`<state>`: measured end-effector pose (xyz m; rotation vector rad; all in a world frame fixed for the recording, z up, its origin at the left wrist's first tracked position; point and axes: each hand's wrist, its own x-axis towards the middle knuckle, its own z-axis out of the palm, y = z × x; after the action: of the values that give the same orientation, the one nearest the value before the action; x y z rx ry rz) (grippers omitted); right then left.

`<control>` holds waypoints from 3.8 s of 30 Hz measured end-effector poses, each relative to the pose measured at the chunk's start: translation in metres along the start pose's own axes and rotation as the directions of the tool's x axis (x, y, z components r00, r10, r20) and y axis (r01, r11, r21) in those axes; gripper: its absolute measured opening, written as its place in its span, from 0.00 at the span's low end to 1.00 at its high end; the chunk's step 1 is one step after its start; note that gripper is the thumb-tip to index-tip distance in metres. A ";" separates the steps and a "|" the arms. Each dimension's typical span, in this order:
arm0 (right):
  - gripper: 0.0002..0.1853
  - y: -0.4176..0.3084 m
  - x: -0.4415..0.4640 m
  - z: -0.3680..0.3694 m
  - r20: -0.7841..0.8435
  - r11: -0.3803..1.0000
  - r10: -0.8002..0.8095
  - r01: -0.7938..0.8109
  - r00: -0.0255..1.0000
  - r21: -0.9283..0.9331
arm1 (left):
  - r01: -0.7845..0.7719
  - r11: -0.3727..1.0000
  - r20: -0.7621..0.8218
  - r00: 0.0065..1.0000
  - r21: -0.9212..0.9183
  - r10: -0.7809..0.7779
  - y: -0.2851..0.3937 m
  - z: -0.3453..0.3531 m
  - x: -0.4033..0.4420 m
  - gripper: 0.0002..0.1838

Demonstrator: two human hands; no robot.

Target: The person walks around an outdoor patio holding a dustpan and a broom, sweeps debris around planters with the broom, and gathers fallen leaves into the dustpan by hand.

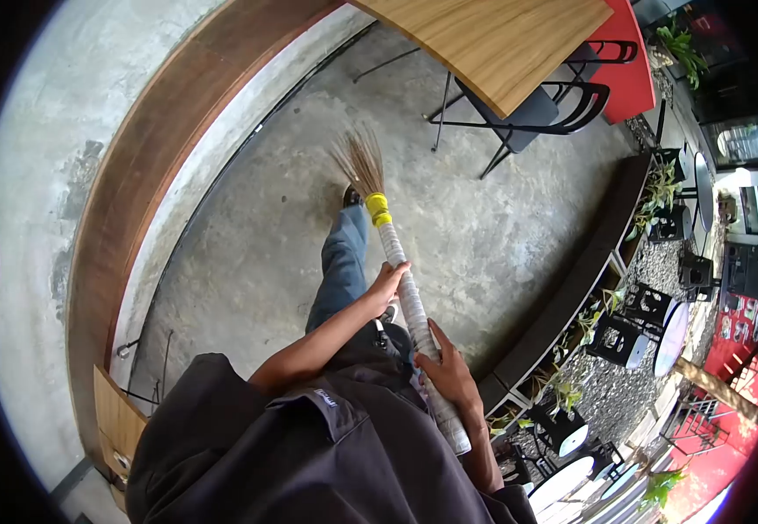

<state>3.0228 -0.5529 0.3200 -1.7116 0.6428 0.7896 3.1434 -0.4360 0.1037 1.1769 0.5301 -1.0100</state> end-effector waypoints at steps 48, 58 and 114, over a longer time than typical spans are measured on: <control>0.37 -0.365 0.278 0.291 -0.416 0.520 0.742 -0.059 0.525 0.852 | 0.099 0.355 0.170 0.740 0.929 -0.651 0.272 -0.251 0.195 0.24; 0.40 -0.408 0.153 0.309 -0.341 0.417 0.817 -0.067 0.464 0.906 | 0.168 0.299 0.138 0.613 0.939 -0.778 0.280 -0.236 0.037 0.19; 0.37 0.018 -0.126 0.263 -0.076 0.250 0.782 -0.199 0.618 0.948 | 0.180 -0.076 -0.190 0.784 0.981 -0.591 -0.172 -0.095 -0.102 0.19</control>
<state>2.8812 -0.2998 0.3575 -0.5989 1.7845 0.1929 2.9602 -0.3181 0.0660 2.0991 -0.3074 -2.3070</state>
